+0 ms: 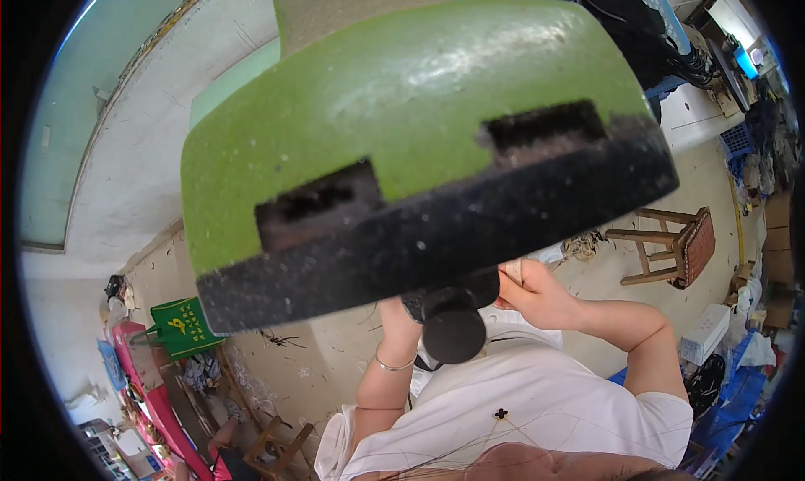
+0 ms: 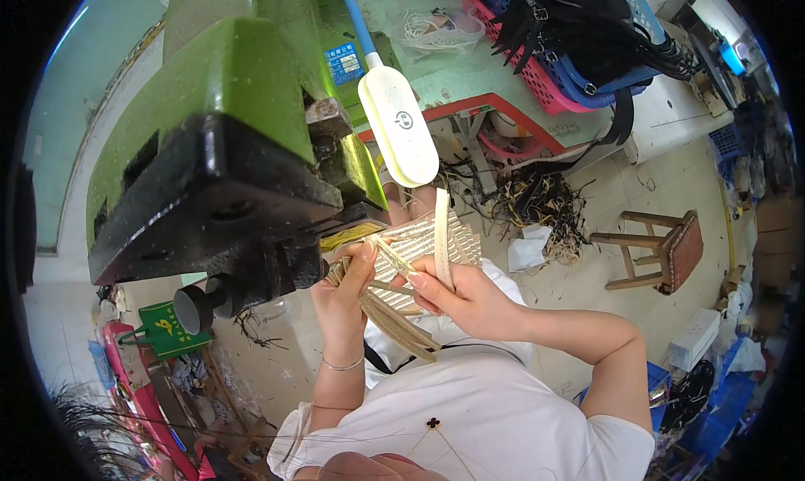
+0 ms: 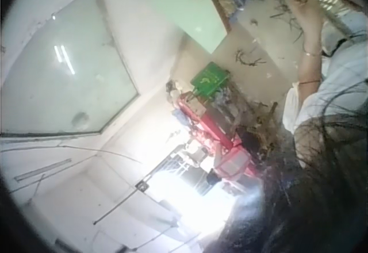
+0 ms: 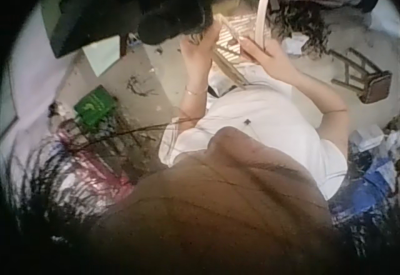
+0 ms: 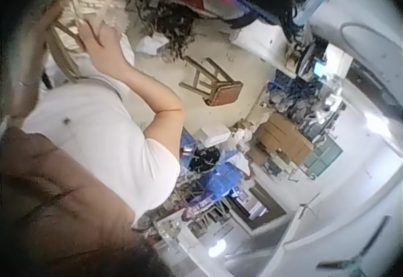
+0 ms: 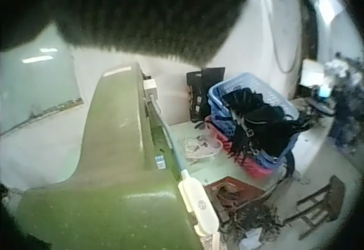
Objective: Feed material strips into an industrial machine for processing shoe components.
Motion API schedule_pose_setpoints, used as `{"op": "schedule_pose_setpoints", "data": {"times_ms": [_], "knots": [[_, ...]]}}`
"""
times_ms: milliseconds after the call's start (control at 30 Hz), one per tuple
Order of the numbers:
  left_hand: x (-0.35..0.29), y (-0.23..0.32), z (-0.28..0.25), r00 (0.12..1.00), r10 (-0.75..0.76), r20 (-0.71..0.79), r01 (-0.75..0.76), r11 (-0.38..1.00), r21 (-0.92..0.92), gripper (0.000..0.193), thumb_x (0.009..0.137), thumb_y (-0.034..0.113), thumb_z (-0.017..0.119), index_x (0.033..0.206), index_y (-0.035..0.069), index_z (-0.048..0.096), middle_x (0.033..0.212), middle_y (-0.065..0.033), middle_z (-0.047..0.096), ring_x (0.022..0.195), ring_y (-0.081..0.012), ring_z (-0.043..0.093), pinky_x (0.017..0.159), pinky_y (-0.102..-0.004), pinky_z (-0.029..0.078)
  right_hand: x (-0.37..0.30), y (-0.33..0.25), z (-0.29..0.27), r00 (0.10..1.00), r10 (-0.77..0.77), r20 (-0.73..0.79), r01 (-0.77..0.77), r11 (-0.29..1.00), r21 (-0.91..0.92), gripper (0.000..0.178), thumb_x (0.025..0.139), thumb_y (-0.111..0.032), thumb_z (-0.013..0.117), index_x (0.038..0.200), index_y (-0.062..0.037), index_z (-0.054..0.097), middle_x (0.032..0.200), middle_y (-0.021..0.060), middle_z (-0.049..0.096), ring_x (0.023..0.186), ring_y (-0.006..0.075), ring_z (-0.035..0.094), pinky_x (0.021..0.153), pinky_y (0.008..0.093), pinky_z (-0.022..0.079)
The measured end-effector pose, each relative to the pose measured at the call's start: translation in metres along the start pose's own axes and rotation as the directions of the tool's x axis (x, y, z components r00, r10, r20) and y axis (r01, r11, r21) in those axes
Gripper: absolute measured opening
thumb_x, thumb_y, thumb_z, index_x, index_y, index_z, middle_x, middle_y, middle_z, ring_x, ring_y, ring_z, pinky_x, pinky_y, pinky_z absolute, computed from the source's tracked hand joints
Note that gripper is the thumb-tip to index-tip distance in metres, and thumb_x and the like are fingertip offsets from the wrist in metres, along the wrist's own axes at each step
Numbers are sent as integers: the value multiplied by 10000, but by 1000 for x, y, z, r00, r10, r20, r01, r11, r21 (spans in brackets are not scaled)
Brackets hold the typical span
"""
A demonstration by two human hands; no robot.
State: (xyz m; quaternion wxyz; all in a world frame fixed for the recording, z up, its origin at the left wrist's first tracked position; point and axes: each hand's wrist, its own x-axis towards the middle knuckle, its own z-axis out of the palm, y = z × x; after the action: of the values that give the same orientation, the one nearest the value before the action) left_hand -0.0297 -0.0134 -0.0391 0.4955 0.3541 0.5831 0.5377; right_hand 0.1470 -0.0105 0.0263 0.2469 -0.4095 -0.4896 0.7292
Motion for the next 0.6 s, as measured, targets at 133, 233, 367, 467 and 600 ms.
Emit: {"op": "schedule_pose_setpoints", "data": {"times_ms": [133,233,367,467,600], "knots": [[-1,0,-3,999,28,-41,-26,999,48,96,809,60,619,843,-29,615,646,35,489,538,-10,368,481,-159,248,1,-4,4,1000,-15,21,16,999,-46,303,963,-211,330,1060,-10,536,649,-19,407,620,69,385,593,222,356],[0,5,-7,991,132,-10,-130,986,107,105,801,56,624,841,-40,608,644,28,490,534,-15,370,478,-164,251,2,0,8,998,-58,28,60,997,-53,306,962,-217,337,1068,-12,537,651,-17,412,629,77,401,608,227,369],[-1,1,-15,986,164,-22,-163,985,56,109,790,44,628,838,-50,601,647,19,501,530,-22,379,477,-171,265,5,9,8,987,-161,20,162,973,-162,296,955,-217,355,1070,-13,536,652,-15,424,635,76,414,613,228,377],[-3,3,-17,989,132,-68,-132,991,10,112,782,34,637,838,-55,599,652,13,510,536,-25,395,480,-174,278,5,3,-3,977,-212,-24,192,925,-328,253,922,-219,441,1036,-31,565,635,-3,486,605,71,449,573,234,386],[5,-7,-16,976,213,-35,-208,971,120,110,778,25,643,835,-54,592,655,5,516,546,-28,412,493,-172,306,17,-25,-42,966,-255,-40,174,757,-631,204,834,-229,594,932,-56,639,611,31,576,552,66,488,517,246,391]]}}
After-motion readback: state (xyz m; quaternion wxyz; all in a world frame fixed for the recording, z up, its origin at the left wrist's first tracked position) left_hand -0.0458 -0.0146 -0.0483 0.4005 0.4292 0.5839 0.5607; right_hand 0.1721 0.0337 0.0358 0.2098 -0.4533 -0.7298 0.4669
